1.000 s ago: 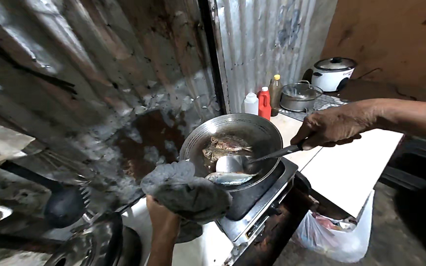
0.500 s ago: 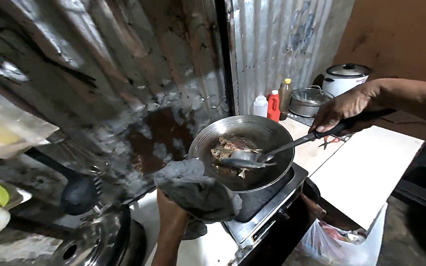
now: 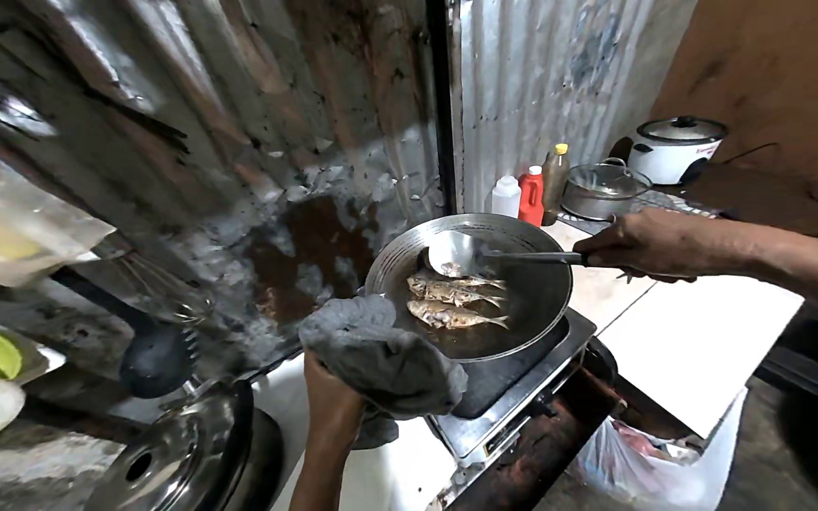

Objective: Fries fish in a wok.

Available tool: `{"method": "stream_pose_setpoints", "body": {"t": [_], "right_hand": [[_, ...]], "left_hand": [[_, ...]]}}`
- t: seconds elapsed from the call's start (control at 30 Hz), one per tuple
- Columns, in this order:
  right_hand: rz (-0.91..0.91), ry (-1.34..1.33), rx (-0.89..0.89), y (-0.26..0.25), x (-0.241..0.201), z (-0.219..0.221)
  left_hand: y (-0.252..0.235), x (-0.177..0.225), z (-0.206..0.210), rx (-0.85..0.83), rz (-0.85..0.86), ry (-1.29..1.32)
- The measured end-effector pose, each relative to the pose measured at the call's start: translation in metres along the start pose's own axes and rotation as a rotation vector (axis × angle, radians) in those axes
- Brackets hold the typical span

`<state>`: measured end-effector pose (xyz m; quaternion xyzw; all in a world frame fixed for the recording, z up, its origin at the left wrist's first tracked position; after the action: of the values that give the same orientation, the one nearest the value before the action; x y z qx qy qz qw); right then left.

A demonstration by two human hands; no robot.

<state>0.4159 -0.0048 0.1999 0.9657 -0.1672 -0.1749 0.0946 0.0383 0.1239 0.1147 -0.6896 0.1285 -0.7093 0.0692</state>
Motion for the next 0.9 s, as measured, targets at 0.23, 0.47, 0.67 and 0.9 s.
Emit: {"method": "stream_pose_setpoints", "body": {"t": [0.23,0.47,0.67,0.9], "right_hand": [[-0.046,0.271,0.102,0.035,-0.032,-0.005],[-0.075,0.356,0.181,0.043,-0.014,0.018],[-0.056,0.271,-0.06,0.041,-0.031,0.027],[-0.068,0.42,0.081,0.041,-0.022,0.019]], "left_hand": [[0.003,-0.012,-0.008,-0.001,0.031,0.036],[0.007,-0.003,-0.018,0.001,0.069,-0.021],[0.007,0.004,-0.028,-0.002,0.093,-0.036],[0.018,0.016,-0.054,0.114,0.044,-0.103]]}}
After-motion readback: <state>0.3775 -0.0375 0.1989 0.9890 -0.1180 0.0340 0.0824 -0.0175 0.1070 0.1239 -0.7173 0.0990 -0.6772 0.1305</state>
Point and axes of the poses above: each hand's wrist, its own y-axis away from the middle knuckle, its own z-axis out of the palm, x = y × z, the point moved 4 cm from there along -y, towards the middle knuckle, and after that the axes turned 2 degrees about y, right-handed, at the moved point
